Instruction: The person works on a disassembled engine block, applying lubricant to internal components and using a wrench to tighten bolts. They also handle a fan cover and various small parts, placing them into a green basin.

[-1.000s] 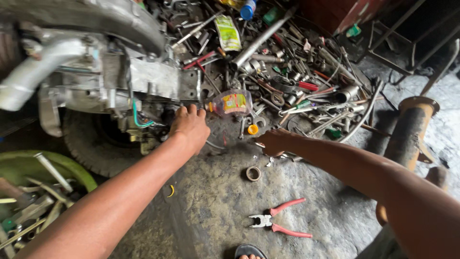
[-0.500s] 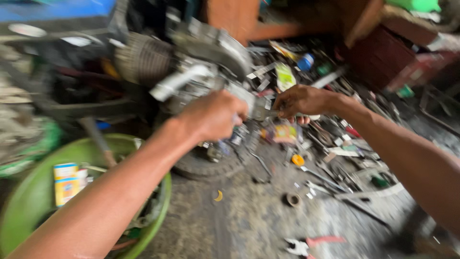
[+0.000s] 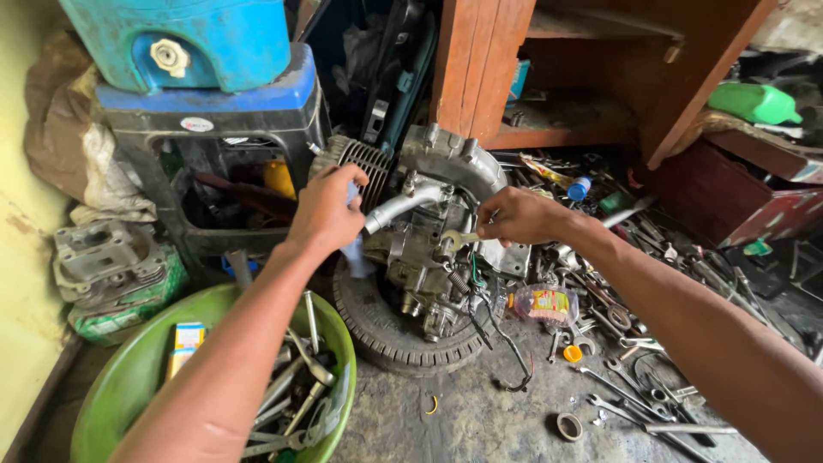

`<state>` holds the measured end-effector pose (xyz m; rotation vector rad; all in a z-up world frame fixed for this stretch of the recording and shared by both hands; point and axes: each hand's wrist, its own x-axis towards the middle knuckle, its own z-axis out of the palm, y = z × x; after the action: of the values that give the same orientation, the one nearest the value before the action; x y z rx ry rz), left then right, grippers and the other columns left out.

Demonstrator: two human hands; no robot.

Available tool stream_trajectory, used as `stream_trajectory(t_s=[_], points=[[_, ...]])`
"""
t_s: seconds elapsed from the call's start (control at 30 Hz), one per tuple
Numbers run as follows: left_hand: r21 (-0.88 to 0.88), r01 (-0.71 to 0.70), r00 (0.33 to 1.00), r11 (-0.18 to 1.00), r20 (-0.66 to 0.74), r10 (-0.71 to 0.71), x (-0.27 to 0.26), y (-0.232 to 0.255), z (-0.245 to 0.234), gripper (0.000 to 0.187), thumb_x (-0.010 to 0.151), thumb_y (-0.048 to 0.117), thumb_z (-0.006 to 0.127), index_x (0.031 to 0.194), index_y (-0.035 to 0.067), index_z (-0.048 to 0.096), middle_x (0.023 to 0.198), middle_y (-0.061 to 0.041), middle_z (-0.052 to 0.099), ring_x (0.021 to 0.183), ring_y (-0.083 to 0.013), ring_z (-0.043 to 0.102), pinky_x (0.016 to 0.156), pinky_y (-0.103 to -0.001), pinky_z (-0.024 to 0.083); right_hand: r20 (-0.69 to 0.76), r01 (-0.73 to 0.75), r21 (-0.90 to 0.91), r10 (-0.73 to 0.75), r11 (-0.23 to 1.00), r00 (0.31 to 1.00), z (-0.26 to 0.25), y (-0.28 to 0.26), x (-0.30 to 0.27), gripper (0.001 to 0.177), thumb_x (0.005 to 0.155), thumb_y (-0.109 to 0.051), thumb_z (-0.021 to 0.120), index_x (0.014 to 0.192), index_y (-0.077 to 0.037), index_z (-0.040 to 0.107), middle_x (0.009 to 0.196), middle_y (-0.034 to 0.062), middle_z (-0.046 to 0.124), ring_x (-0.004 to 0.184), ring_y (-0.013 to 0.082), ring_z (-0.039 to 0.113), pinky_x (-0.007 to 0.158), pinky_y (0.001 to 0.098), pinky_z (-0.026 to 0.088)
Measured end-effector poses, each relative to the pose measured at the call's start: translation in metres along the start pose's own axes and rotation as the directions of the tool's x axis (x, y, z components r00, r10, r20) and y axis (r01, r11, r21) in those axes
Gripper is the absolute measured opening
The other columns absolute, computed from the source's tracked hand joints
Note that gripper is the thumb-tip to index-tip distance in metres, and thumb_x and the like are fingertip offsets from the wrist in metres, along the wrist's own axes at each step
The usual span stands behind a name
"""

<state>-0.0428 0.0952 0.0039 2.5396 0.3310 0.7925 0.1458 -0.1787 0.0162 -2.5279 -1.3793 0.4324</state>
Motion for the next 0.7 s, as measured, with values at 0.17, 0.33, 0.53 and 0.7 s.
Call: stream_trajectory(t_s=[0.17,0.33,0.53,0.7], points=[[-0.051,0.051,0.994,0.997,0.096,-0.046,0.007,0.015,0.032,0.016,0.097,0.022,0.066,0.11,0.011,0.066,0.11,-0.013,0.065,0.091,-0.0341,0.069,0.079,-0.047,0.056,-0.066,-0.079,-0.091,0.073,0.993,0.995,0.006,-0.008,0.003,0.029,0.095,-0.042,0.064,0.107,-0.019,0.076,0.08,0.0009,0.078,0.074,0.0144,0.077,0.076,0.0391,0.058],[0.082,0.056,0.99,0.995,0.127,-0.067,0.01,0.019,0.049,0.04,0.099,0.047,0.059,0.11,0.009,0.062,0.109,-0.014,0.064,0.087,-0.0357,0.069,0.073,-0.049,0.057,-0.083,-0.021,-0.094,0.013,0.995,0.996,0.004,-0.008,0.012,0.026,0.091,-0.038,0.069,0.105,-0.019,0.079,0.082,0.0001,0.079,0.079,0.013,0.076,0.078,0.0383,0.058],[0.247,0.072,0.968,0.966,0.218,-0.127,0.012,0.02,0.048,0.064,0.096,0.068,0.048,0.107,0.006,0.061,0.107,-0.017,0.062,0.084,-0.0392,0.072,0.064,-0.051,0.06,-0.033,0.01,-0.07,-0.012,0.998,0.999,0.0,-0.004,0.022,0.023,0.091,-0.034,0.069,0.102,-0.017,0.078,0.086,0.0003,0.078,0.082,0.0136,0.075,0.08,0.0392,0.058],[0.263,0.036,0.99,0.964,0.125,-0.071,0.01,0.013,0.055,0.069,0.094,0.071,0.051,0.11,0.005,0.065,0.106,-0.023,0.067,0.088,-0.0458,0.071,0.067,-0.054,0.06,-0.037,0.033,-0.125,-0.038,0.992,0.999,0.002,-0.009,0.021,0.02,0.089,-0.031,0.07,0.102,-0.018,0.078,0.085,0.0024,0.079,0.084,0.016,0.075,0.081,0.0391,0.056]])
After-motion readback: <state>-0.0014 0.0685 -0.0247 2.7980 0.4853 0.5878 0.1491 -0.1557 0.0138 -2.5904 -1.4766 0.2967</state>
